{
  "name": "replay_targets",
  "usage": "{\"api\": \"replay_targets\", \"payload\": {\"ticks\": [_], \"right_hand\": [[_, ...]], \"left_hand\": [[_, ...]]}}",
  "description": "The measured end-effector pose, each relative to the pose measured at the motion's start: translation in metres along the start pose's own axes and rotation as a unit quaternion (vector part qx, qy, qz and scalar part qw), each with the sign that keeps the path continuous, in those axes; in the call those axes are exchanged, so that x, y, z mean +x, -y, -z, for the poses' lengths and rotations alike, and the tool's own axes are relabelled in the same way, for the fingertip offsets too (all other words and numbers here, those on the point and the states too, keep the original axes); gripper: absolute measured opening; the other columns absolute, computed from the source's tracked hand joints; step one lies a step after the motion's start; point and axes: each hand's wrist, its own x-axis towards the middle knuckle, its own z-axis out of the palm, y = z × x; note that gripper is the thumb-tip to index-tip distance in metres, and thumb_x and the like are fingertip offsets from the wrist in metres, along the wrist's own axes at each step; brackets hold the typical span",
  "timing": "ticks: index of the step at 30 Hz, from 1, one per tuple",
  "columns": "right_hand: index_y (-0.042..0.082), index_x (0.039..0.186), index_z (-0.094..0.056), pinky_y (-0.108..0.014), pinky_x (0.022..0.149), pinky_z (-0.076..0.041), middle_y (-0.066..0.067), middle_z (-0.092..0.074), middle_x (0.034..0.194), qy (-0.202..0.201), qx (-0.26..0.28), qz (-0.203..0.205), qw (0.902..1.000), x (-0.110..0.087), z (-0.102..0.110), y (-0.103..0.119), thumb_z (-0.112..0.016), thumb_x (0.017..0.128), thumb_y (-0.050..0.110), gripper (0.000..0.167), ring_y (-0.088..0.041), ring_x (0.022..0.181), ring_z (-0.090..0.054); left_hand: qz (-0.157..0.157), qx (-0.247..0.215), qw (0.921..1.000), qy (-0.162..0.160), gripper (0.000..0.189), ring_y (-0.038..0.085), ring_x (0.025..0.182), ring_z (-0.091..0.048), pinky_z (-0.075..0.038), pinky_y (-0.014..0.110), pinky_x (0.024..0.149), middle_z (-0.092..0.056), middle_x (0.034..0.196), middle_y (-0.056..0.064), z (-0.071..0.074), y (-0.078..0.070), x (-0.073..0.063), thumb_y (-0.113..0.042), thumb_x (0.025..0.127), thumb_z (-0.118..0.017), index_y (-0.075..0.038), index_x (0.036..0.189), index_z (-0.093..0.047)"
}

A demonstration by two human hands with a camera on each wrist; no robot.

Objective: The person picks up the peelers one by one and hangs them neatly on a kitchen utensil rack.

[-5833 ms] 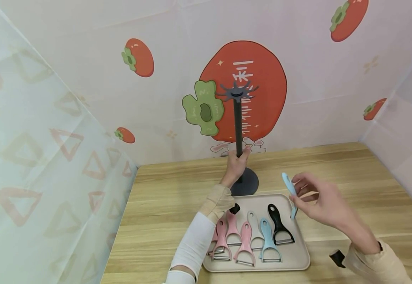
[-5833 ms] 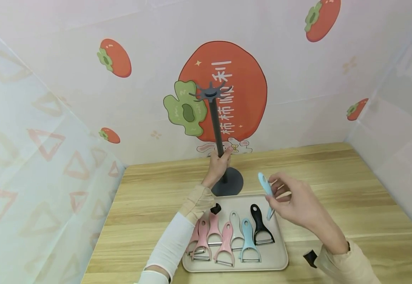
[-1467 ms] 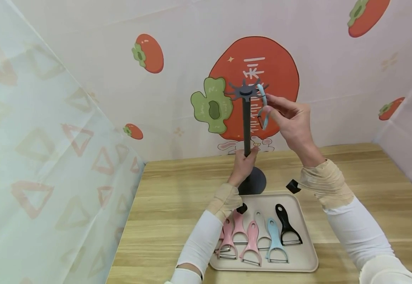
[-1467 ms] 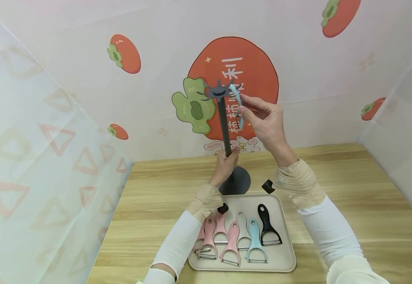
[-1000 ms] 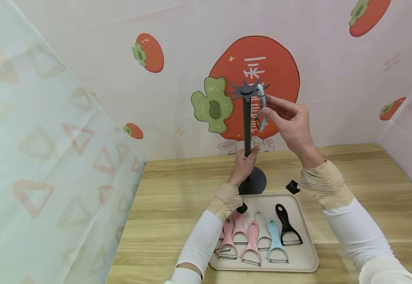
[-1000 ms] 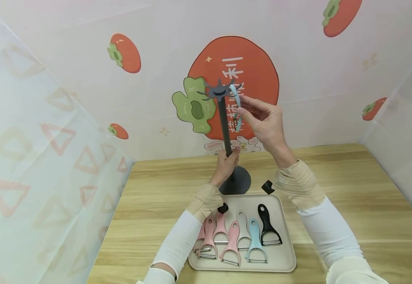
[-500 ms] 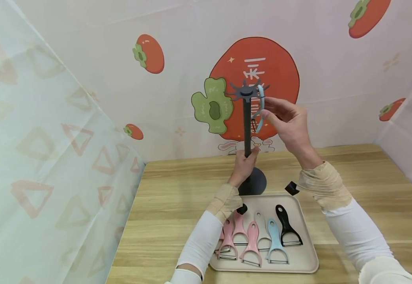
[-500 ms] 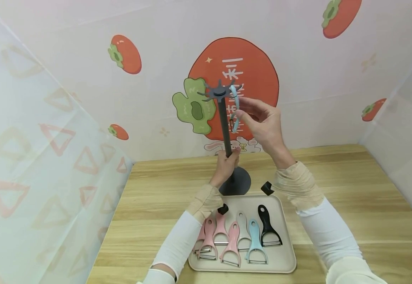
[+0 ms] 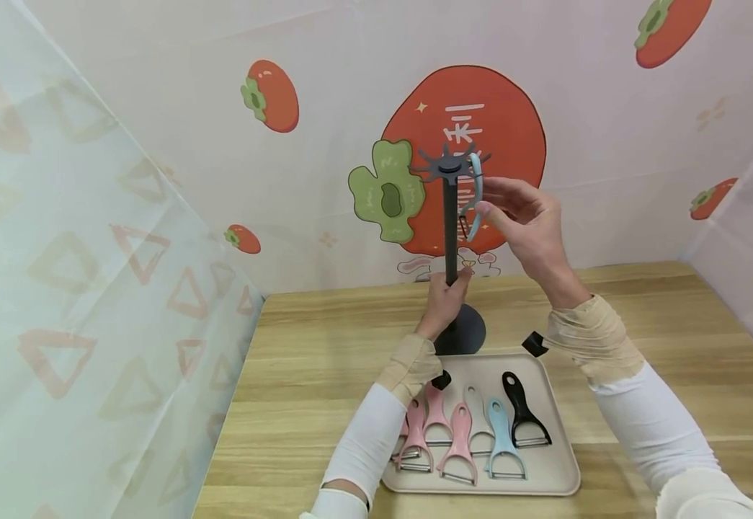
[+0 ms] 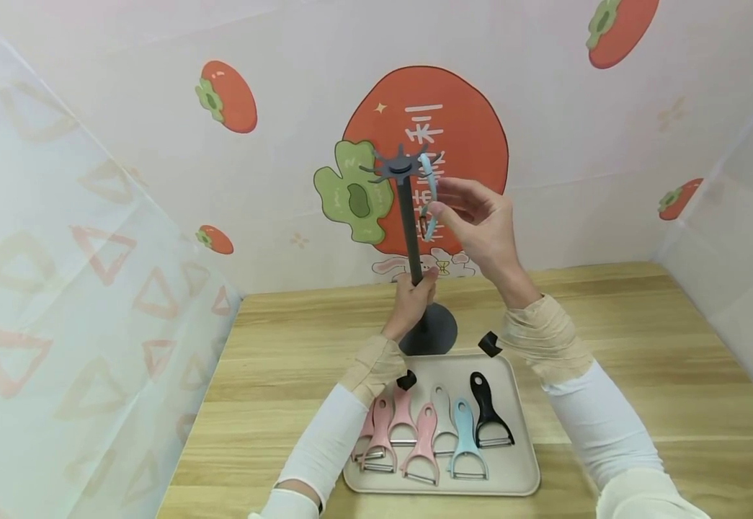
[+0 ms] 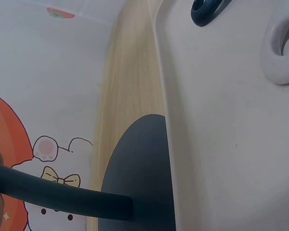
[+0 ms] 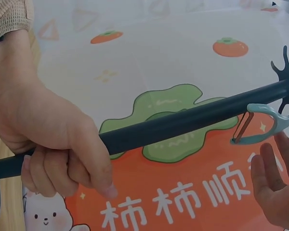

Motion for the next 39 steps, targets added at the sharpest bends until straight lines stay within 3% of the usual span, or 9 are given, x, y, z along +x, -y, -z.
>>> {"api": "replay_targets", "payload": {"ticks": [7,13,17,22,31,39], "right_hand": [[-0.003,0.127,-0.072,-0.023,0.093,-0.056,-0.003,-0.077,0.119,0.007,-0.022,-0.011,0.9997,-0.009,0.005,0.006,-0.077,0.096,0.0,0.032,-0.018,0.109,-0.073],[-0.006,0.13,-0.067,-0.02,0.093,-0.056,-0.004,-0.073,0.121,0.028,-0.073,-0.042,0.9961,-0.035,0.013,0.012,-0.075,0.096,-0.002,0.035,-0.02,0.11,-0.07],[-0.007,0.132,-0.065,-0.018,0.092,-0.056,-0.002,-0.072,0.121,0.046,-0.136,-0.052,0.9882,-0.056,0.02,0.014,-0.074,0.096,-0.005,0.038,-0.018,0.108,-0.069],[-0.001,0.133,-0.067,-0.016,0.091,-0.056,-0.007,-0.071,0.119,0.074,-0.185,-0.043,0.9791,-0.065,0.026,0.017,-0.075,0.094,-0.006,0.039,-0.015,0.106,-0.07],[0.005,0.133,-0.069,-0.015,0.089,-0.055,0.007,-0.072,0.113,0.114,-0.254,-0.023,0.9601,-0.079,0.036,0.022,-0.081,0.089,-0.006,0.046,-0.005,0.095,-0.07],[0.007,0.128,-0.072,-0.016,0.086,-0.055,-0.004,-0.075,0.111,0.145,-0.312,-0.013,0.9388,-0.099,0.044,0.014,-0.086,0.087,0.0,0.044,-0.005,0.091,-0.07]], "left_hand": [[0.014,0.008,0.9999,-0.002,0.059,0.015,0.041,-0.03,-0.023,0.029,0.045,-0.035,0.05,-0.006,0.002,-0.004,0.001,-0.024,0.113,-0.057,-0.008,0.057,-0.044],[0.032,0.001,0.9995,-0.003,0.06,0.014,0.04,-0.029,-0.022,0.028,0.045,-0.035,0.05,-0.005,-0.001,-0.001,-0.009,-0.027,0.112,-0.057,-0.009,0.057,-0.043],[0.03,0.008,0.9995,0.009,0.06,0.014,0.039,-0.029,-0.021,0.029,0.044,-0.035,0.048,-0.006,-0.003,0.003,-0.014,-0.024,0.113,-0.055,-0.009,0.056,-0.043],[0.004,0.003,1.0,-0.002,0.06,0.014,0.04,-0.028,-0.021,0.028,0.044,-0.034,0.049,-0.005,-0.001,0.001,-0.009,-0.024,0.112,-0.056,-0.008,0.055,-0.043],[0.005,0.014,0.9999,-0.001,0.062,0.012,0.039,-0.029,-0.022,0.028,0.044,-0.034,0.049,-0.006,0.0,-0.003,-0.003,-0.031,0.112,-0.057,-0.008,0.056,-0.044],[0.008,0.012,0.9999,-0.001,0.058,0.013,0.039,-0.028,-0.021,0.028,0.044,-0.034,0.049,-0.006,0.001,-0.002,-0.003,-0.021,0.112,-0.055,-0.008,0.057,-0.044]]}}
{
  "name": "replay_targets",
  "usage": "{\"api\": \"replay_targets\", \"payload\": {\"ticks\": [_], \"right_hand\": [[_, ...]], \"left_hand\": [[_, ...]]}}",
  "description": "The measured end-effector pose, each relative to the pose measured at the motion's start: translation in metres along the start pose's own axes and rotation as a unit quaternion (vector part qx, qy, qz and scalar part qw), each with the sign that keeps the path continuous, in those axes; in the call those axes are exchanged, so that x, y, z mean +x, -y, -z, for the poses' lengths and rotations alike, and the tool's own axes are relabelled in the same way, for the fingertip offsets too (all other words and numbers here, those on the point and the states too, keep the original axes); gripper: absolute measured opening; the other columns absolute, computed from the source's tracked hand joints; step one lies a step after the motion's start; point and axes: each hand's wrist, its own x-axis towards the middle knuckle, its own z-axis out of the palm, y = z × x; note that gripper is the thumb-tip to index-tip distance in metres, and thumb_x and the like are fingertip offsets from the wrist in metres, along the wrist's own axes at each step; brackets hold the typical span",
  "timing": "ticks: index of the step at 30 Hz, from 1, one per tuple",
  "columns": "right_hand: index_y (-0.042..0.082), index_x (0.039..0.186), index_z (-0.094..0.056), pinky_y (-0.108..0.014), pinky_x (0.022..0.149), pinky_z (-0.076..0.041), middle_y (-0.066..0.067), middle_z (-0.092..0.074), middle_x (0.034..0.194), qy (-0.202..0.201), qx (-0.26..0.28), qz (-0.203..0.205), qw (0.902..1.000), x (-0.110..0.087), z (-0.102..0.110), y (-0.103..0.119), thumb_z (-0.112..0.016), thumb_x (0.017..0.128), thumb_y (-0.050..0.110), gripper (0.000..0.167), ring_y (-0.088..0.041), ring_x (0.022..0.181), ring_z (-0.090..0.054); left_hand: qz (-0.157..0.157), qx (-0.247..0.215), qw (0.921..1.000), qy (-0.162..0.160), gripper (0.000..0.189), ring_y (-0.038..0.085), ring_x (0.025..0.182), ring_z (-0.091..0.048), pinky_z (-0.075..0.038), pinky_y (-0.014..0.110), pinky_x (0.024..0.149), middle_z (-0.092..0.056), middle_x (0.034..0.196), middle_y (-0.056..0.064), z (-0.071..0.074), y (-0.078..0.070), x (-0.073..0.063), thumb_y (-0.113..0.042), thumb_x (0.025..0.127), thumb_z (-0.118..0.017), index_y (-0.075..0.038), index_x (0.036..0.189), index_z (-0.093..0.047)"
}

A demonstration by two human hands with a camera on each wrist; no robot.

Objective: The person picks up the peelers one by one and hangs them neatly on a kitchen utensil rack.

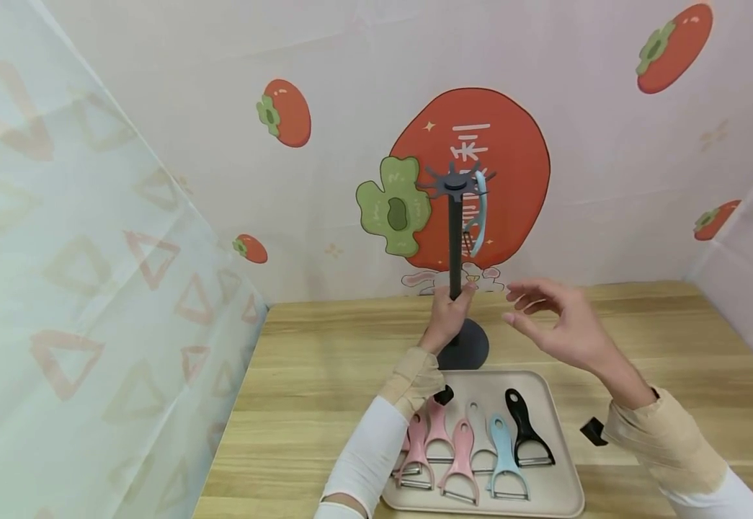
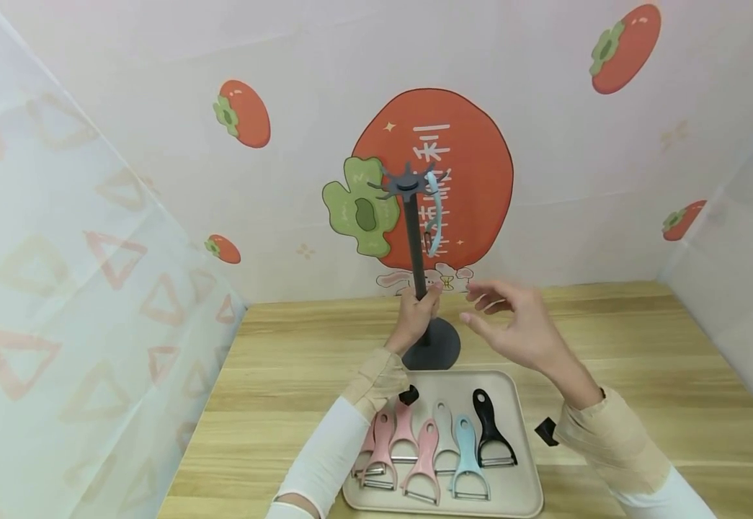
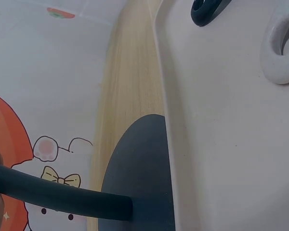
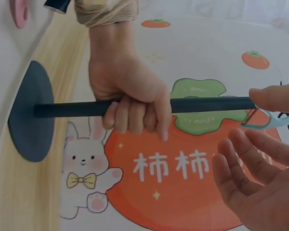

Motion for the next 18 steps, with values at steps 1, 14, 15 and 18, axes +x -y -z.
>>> {"api": "replay_targets", "payload": {"ticks": [1,14,15,18], "right_hand": [[0.008,0.126,-0.073,-0.018,0.084,-0.056,-0.004,-0.076,0.11,0.006,-0.008,0.0,0.9999,-0.003,0.0,-0.001,-0.086,0.087,0.001,0.041,-0.005,0.09,-0.07],[0.01,0.112,-0.077,-0.033,0.072,-0.061,-0.003,-0.076,0.099,0.077,-0.052,-0.003,0.9957,-0.035,-0.008,-0.022,-0.086,0.088,0.006,0.026,-0.003,0.081,-0.068],[0.01,0.111,-0.077,-0.033,0.071,-0.061,-0.004,-0.076,0.098,0.084,-0.052,-0.006,0.9951,-0.037,-0.008,-0.024,-0.086,0.088,0.007,0.026,-0.003,0.08,-0.067],[0.009,0.11,-0.076,-0.032,0.07,-0.061,-0.002,-0.075,0.096,0.113,-0.048,-0.02,0.9922,-0.047,-0.009,-0.032,-0.088,0.087,0.008,0.026,-0.001,0.079,-0.066]], "left_hand": [[0.0,-0.001,1.0,0.0,0.058,0.013,0.04,-0.029,-0.021,0.028,0.044,-0.034,0.049,-0.006,0.0,0.0,0.0,-0.021,0.112,-0.055,-0.008,0.057,-0.044],[-0.007,-0.01,0.9999,-0.009,0.059,0.013,0.039,-0.025,-0.02,0.029,0.044,-0.032,0.048,-0.006,0.001,-0.001,0.001,-0.016,0.112,-0.055,-0.009,0.055,-0.042],[-0.003,-0.009,0.9999,-0.009,0.059,0.013,0.04,-0.025,-0.02,0.029,0.044,-0.032,0.048,-0.006,0.001,-0.001,0.001,-0.017,0.112,-0.055,-0.009,0.055,-0.042],[0.009,-0.005,0.9999,-0.002,0.059,0.014,0.04,-0.026,-0.021,0.029,0.045,-0.032,0.049,-0.006,0.0,0.0,0.0,-0.02,0.112,-0.055,-0.009,0.056,-0.042]]}}
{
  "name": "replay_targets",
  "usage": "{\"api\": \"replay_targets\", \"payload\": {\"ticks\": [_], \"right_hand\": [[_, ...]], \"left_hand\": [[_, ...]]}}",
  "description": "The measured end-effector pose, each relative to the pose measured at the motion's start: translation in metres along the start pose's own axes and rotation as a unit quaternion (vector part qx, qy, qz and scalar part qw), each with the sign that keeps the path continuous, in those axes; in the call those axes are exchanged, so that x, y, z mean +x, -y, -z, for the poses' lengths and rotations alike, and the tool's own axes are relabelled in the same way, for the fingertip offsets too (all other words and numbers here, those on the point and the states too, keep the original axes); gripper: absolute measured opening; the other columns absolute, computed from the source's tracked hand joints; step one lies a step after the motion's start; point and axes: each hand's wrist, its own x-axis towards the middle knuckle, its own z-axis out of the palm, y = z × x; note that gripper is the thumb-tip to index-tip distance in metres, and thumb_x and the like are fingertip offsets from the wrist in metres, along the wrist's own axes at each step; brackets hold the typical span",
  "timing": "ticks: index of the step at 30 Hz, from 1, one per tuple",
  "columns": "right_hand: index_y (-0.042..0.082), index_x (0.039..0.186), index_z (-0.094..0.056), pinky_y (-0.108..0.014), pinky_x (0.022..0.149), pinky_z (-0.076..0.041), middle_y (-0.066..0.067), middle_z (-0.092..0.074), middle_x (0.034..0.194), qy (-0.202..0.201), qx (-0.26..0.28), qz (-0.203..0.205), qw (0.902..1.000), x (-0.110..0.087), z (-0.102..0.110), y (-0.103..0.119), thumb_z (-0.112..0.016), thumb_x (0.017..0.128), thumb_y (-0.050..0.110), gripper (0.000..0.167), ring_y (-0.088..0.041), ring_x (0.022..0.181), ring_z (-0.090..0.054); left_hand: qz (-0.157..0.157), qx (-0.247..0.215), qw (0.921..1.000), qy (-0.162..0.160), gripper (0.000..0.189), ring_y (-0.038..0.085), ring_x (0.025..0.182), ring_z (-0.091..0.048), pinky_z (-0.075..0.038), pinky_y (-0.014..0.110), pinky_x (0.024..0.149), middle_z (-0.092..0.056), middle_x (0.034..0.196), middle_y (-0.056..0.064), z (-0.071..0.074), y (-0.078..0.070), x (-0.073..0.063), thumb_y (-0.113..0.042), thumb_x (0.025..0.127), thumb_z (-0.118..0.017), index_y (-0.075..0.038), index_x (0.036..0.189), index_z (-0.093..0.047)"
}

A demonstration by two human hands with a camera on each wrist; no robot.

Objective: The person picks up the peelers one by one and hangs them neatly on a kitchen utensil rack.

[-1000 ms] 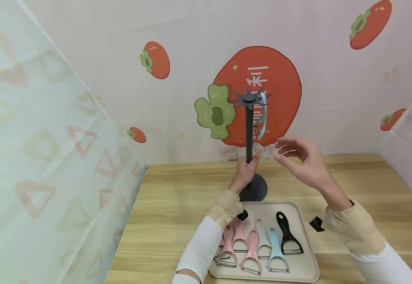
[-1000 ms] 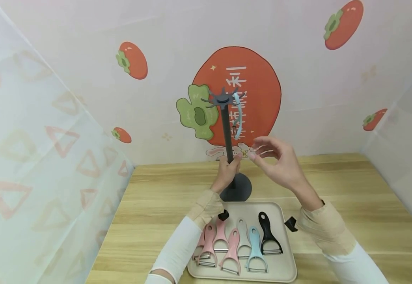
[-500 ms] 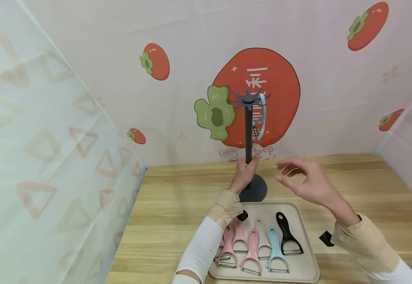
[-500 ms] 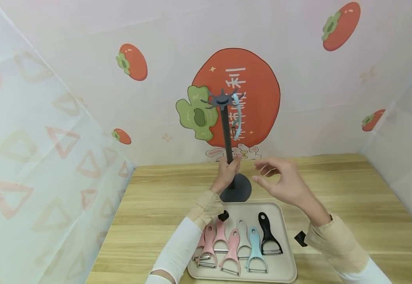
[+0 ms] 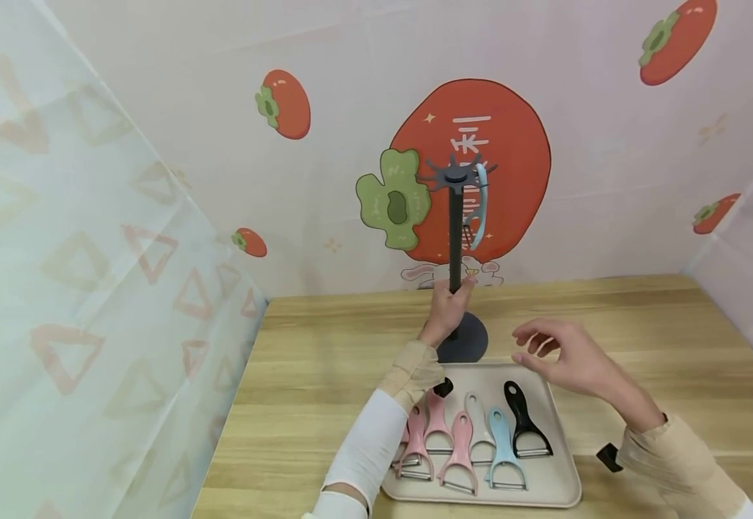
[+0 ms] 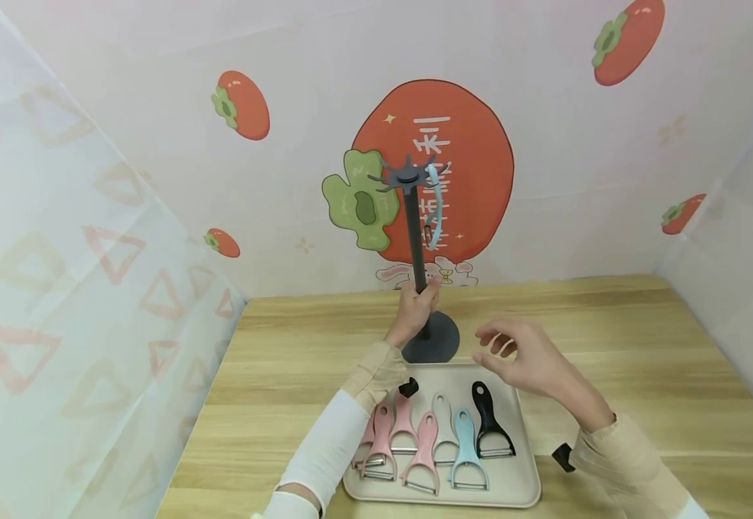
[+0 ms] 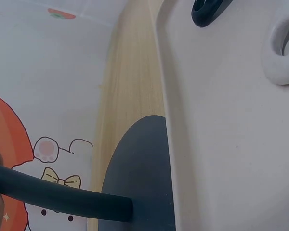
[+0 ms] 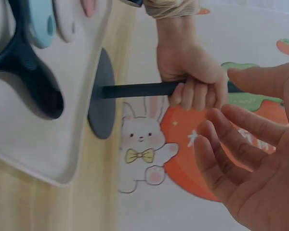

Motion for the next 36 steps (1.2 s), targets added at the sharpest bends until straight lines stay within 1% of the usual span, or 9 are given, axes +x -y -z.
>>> {"api": "replay_targets", "payload": {"ticks": [3,6,10,14,18,21,27,32,36], "right_hand": [[0.009,0.111,-0.076,-0.031,0.07,-0.06,0.001,-0.074,0.096,0.033,0.007,-0.017,0.9993,-0.009,-0.003,-0.007,-0.088,0.088,0.011,0.026,-0.001,0.08,-0.064],[0.008,0.112,-0.075,-0.03,0.07,-0.06,0.002,-0.072,0.096,0.057,0.017,-0.036,0.9976,-0.017,-0.006,-0.013,-0.087,0.089,0.012,0.026,-0.001,0.08,-0.064],[0.008,0.113,-0.074,-0.029,0.07,-0.059,0.003,-0.07,0.095,0.075,0.026,-0.051,0.9955,-0.026,-0.014,-0.018,-0.087,0.09,0.013,0.027,-0.002,0.08,-0.063],[0.005,0.114,-0.074,-0.028,0.068,-0.058,0.002,-0.069,0.096,0.087,0.024,-0.058,0.9942,-0.034,-0.023,-0.02,-0.085,0.092,0.015,0.027,-0.001,0.08,-0.062],[0.002,0.115,-0.073,-0.025,0.066,-0.056,-0.001,-0.07,0.096,0.09,0.003,-0.074,0.9932,-0.04,-0.032,-0.019,-0.085,0.093,0.016,0.029,-0.001,0.078,-0.062],[0.003,0.113,-0.074,-0.024,0.065,-0.054,0.0,-0.071,0.094,0.084,-0.023,-0.101,0.991,-0.044,-0.04,-0.016,-0.085,0.092,0.019,0.029,-0.001,0.076,-0.061],[0.003,0.107,-0.073,-0.023,0.062,-0.051,0.001,-0.068,0.088,0.063,-0.05,-0.144,0.9863,-0.051,-0.056,-0.015,-0.088,0.088,0.018,0.028,-0.002,0.07,-0.059],[0.004,0.108,-0.071,-0.024,0.061,-0.048,0.002,-0.064,0.085,0.063,-0.08,-0.166,0.9808,-0.055,-0.064,-0.016,-0.089,0.086,0.018,0.032,-0.005,0.069,-0.057],[0.003,0.107,-0.071,-0.025,0.061,-0.044,0.004,-0.059,0.08,0.06,-0.109,-0.166,0.9782,-0.056,-0.068,-0.016,-0.09,0.085,0.02,0.034,-0.005,0.067,-0.052]], "left_hand": [[0.003,0.003,1.0,0.003,0.058,0.014,0.041,-0.027,-0.021,0.029,0.045,-0.032,0.049,-0.007,-0.001,0.0,0.001,-0.021,0.112,-0.054,-0.009,0.057,-0.042],[-0.002,0.007,1.0,0.0,0.058,0.014,0.041,-0.027,-0.021,0.029,0.045,-0.032,0.049,-0.007,-0.001,-0.001,0.001,-0.019,0.112,-0.055,-0.009,0.056,-0.042],[-0.008,0.01,0.9999,-0.003,0.059,0.014,0.04,-0.026,-0.02,0.029,0.045,-0.032,0.049,-0.008,-0.001,0.0,0.0,-0.019,0.112,-0.055,-0.009,0.056,-0.042],[-0.006,0.009,0.9999,-0.004,0.059,0.014,0.041,-0.026,-0.02,0.029,0.045,-0.032,0.049,-0.006,-0.001,0.0,0.001,-0.02,0.112,-0.056,-0.009,0.055,-0.042],[0.0,0.007,1.0,-0.003,0.059,0.014,0.041,-0.026,-0.02,0.029,0.045,-0.032,0.049,-0.006,-0.001,-0.001,0.001,-0.018,0.112,-0.055,-0.01,0.055,-0.042],[-0.003,0.008,1.0,-0.002,0.059,0.014,0.041,-0.025,-0.02,0.029,0.045,-0.032,0.049,-0.006,-0.001,0.0,0.001,-0.018,0.112,-0.055,-0.009,0.055,-0.042],[-0.006,0.005,1.0,-0.003,0.062,0.014,0.04,-0.025,-0.02,0.029,0.044,-0.032,0.048,-0.006,0.0,0.002,0.0,-0.026,0.112,-0.057,-0.009,0.054,-0.041],[-0.008,0.002,1.0,0.004,0.061,0.014,0.04,-0.025,-0.021,0.029,0.045,-0.032,0.048,-0.006,0.0,0.002,0.002,-0.026,0.112,-0.057,-0.01,0.055,-0.041],[-0.008,-0.006,0.9999,0.004,0.06,0.014,0.04,-0.026,-0.021,0.029,0.045,-0.032,0.048,-0.006,-0.001,0.003,0.002,-0.023,0.112,-0.056,-0.01,0.055,-0.042]]}}
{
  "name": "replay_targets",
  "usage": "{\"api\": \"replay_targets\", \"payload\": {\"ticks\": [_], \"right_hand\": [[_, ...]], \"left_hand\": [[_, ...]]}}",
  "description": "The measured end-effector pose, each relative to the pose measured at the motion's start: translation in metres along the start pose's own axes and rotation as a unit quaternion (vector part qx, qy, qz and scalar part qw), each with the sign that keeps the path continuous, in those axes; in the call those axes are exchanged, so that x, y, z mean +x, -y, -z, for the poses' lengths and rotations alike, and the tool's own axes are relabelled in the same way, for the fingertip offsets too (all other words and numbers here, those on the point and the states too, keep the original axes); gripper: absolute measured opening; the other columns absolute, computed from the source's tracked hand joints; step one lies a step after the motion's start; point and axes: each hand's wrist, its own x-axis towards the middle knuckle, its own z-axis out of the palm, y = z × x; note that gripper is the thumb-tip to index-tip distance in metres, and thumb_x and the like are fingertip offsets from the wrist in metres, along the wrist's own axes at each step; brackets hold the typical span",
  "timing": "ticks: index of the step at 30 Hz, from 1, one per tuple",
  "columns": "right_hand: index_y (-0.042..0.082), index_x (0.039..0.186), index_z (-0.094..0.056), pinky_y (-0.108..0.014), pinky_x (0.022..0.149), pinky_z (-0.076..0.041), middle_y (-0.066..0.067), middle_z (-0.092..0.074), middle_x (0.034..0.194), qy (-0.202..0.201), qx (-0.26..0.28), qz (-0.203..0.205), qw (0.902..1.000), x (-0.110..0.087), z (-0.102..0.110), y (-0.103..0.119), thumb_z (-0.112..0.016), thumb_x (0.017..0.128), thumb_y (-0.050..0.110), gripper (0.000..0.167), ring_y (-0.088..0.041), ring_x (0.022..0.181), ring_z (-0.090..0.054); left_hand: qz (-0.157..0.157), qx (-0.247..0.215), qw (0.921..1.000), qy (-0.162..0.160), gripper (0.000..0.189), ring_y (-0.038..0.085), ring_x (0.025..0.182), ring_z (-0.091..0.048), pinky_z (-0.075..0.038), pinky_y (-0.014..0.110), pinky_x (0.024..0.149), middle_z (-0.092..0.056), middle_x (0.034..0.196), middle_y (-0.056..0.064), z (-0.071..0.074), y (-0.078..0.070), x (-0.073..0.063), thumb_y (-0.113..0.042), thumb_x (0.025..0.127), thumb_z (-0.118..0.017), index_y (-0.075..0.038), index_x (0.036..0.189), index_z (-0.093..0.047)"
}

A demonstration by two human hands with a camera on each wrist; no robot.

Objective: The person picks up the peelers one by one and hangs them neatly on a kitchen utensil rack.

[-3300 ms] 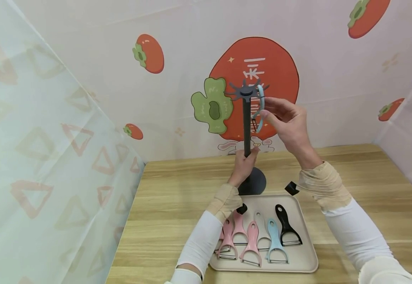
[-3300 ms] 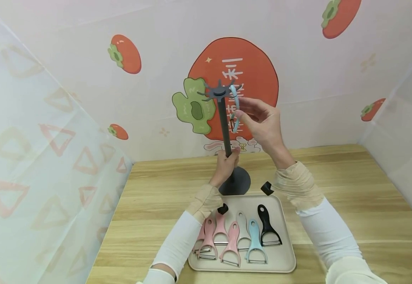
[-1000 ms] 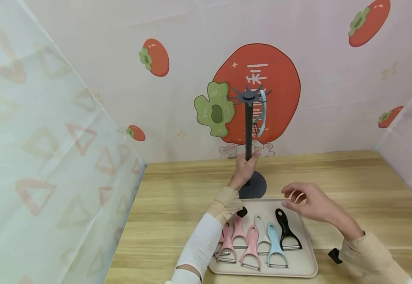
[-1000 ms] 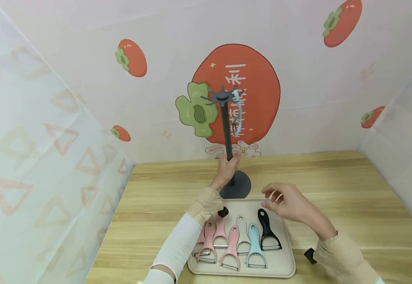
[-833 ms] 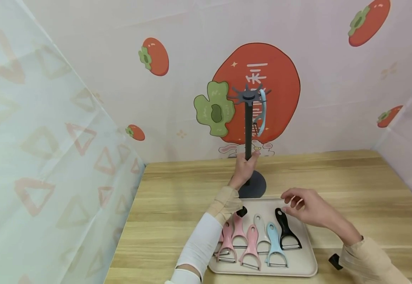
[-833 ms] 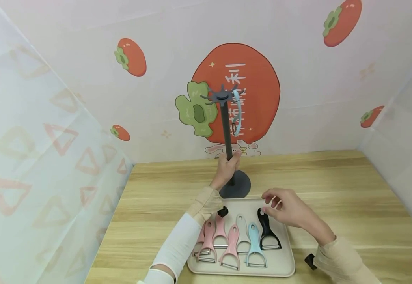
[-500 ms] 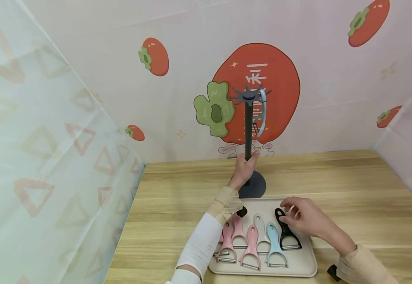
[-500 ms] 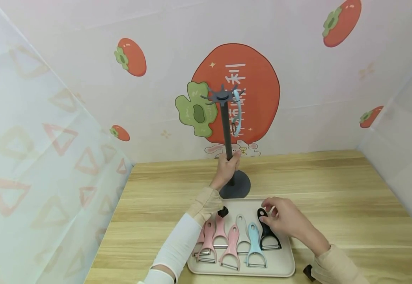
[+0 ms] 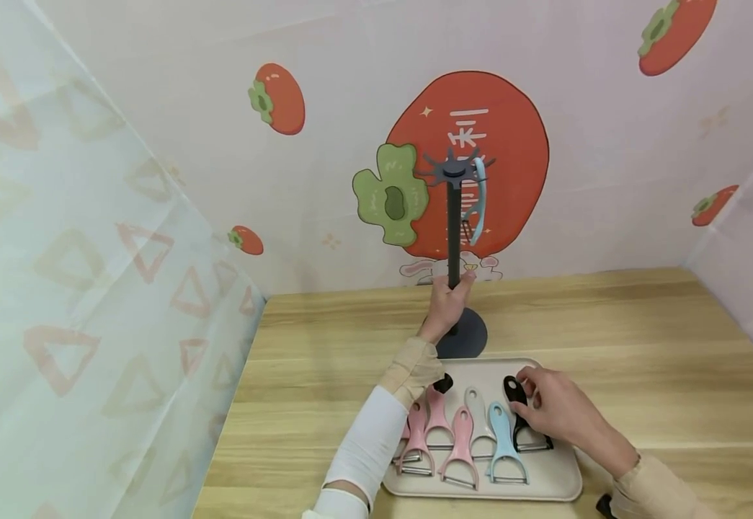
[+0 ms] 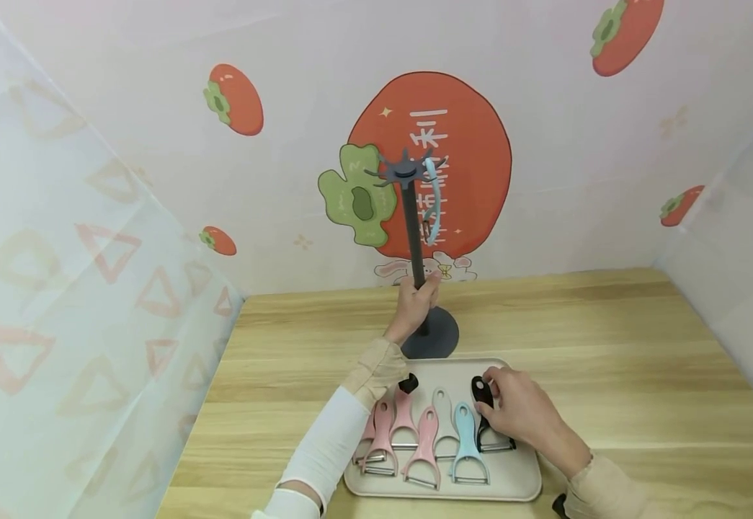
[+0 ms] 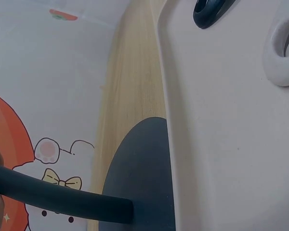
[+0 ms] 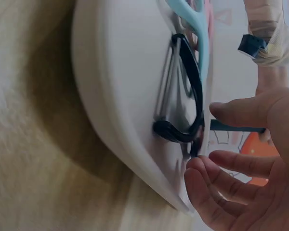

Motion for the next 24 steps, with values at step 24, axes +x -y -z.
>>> {"api": "replay_targets", "payload": {"ticks": [24], "right_hand": [[0.011,0.083,-0.056,-0.028,0.05,-0.037,0.0,-0.05,0.066,0.021,-0.032,-0.055,0.9978,-0.001,-0.006,0.01,-0.086,0.079,0.019,0.031,-0.014,0.056,-0.048]], "left_hand": [[0.008,-0.004,1.0,0.0,0.061,0.015,0.039,-0.026,-0.021,0.029,0.045,-0.033,0.048,-0.005,0.0,0.001,0.001,-0.024,0.112,-0.056,-0.011,0.055,-0.042]]}}
